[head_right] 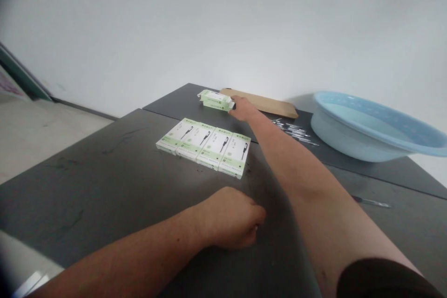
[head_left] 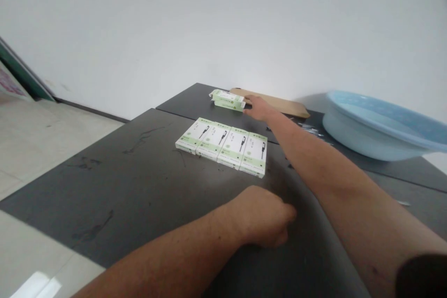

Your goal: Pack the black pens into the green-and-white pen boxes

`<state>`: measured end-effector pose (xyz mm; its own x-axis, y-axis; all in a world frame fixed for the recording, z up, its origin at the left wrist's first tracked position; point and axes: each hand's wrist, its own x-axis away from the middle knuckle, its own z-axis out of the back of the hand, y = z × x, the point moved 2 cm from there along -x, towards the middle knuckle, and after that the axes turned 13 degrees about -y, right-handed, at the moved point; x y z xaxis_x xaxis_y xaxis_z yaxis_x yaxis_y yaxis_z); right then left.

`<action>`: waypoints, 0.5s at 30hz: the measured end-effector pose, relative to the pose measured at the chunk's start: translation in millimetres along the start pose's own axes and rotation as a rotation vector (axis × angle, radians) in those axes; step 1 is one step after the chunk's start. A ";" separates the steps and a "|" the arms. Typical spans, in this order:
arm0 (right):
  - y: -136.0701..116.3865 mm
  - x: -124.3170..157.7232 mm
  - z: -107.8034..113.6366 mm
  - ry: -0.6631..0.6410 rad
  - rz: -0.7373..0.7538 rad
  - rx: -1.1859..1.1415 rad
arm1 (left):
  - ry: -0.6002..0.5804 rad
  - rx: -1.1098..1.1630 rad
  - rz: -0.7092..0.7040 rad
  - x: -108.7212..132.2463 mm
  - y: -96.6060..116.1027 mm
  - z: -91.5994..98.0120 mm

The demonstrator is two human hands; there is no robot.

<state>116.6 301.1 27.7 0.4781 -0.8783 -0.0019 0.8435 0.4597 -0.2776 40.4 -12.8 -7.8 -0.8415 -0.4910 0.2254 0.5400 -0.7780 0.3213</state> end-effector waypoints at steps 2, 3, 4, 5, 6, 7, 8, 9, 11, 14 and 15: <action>-1.1 -30.0 -3.1 0.005 0.007 0.043 | -0.043 0.026 0.000 -0.6 0.0 -0.2; -1.9 -43.5 -4.9 0.003 0.013 0.062 | -0.063 0.037 0.001 -0.9 -0.1 -0.2; -3.0 -55.9 -6.7 -0.001 0.018 0.079 | -0.078 0.046 0.003 -1.3 -0.5 -0.3; -4.3 -66.9 -8.8 -0.008 0.022 0.094 | -0.086 0.055 0.001 -1.8 -1.0 -0.5; -5.7 -76.6 -11.1 -0.017 0.025 0.107 | -0.095 0.066 -0.006 -2.4 -1.7 -1.2; -7.2 -84.9 -13.7 -0.029 0.025 0.118 | -0.104 0.081 -0.015 -3.1 -2.8 -2.2; -8.7 -91.7 -16.5 -0.043 0.023 0.126 | -0.110 0.099 -0.027 -3.9 -4.1 -3.4; -10.2 -97.0 -19.7 -0.059 0.017 0.134 | -0.117 0.121 -0.042 -4.6 -5.5 -4.8; -12.7 -103.2 -26.1 -0.086 -0.004 0.150 | -0.121 0.154 -0.078 -5.5 -8.0 -7.4; -15.2 -103.3 -33.8 -0.097 -0.054 0.168 | -0.091 0.162 -0.078 -5.1 -9.8 -8.6; -15.9 -101.8 -35.4 -0.098 -0.068 0.172 | -0.079 0.157 -0.061 -4.6 -9.8 -8.3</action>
<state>45.8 378.6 -1.7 0.4330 -0.8950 0.1073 0.9000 0.4227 -0.1061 38.8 -6.2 -19.6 -0.8721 -0.4076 0.2706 0.4893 -0.7317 0.4746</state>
